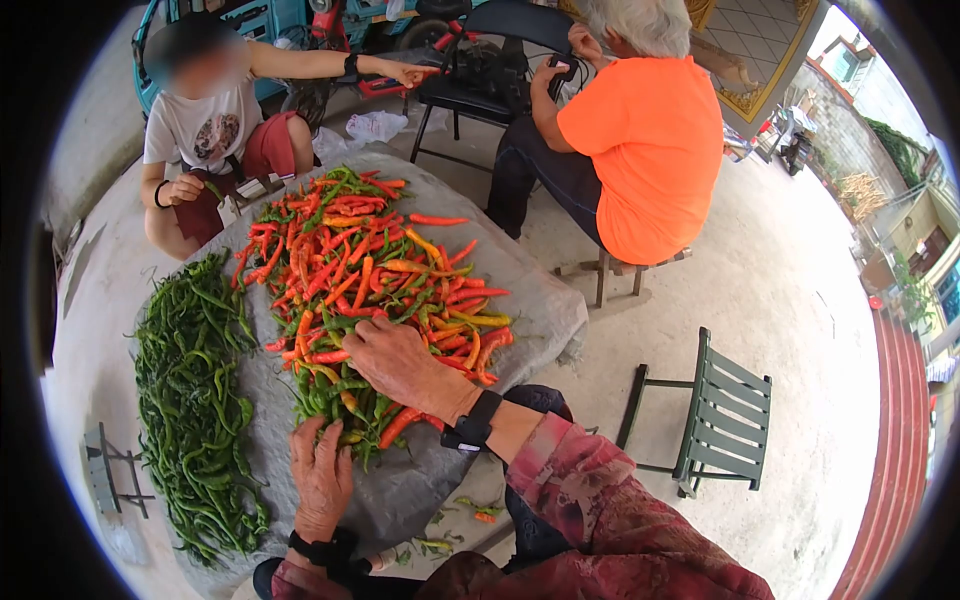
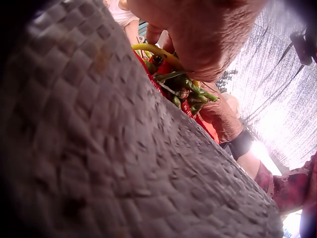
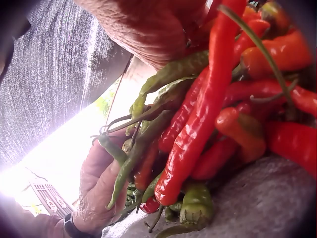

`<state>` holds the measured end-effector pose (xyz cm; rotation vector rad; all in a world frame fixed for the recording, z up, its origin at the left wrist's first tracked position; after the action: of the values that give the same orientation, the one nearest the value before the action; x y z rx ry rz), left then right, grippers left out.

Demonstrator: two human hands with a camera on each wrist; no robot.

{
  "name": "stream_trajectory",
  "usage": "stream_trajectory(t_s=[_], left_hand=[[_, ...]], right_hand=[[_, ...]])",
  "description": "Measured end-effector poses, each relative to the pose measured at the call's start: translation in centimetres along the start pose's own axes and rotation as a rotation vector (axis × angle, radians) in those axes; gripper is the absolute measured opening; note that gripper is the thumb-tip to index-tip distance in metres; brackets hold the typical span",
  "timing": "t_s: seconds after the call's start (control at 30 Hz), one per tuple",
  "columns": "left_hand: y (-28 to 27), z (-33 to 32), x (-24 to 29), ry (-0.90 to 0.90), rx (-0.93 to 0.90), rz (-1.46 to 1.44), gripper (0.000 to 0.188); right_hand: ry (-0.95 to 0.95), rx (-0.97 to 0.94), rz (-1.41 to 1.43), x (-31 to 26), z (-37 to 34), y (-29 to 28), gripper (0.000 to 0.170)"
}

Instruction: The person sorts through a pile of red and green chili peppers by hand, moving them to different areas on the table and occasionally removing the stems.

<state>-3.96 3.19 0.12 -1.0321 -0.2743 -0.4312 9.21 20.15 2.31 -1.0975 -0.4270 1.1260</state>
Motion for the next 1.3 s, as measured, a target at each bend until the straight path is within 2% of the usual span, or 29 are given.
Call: stream_trajectory(t_s=[1.3], left_hand=[[0.1,-0.08,-0.04,-0.005,-0.004,0.001,0.041]], right_hand=[[-0.003,-0.01,-0.03,-0.06,-0.11,-0.07,0.026]])
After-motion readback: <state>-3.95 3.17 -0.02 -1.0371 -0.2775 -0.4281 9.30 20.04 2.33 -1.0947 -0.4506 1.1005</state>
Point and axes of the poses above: each hand's wrist, its own z-axis towards the middle knuckle, its own y-axis out of the palm, x = y × z, the point moved 2 cm from there along z, towards the middle knuckle
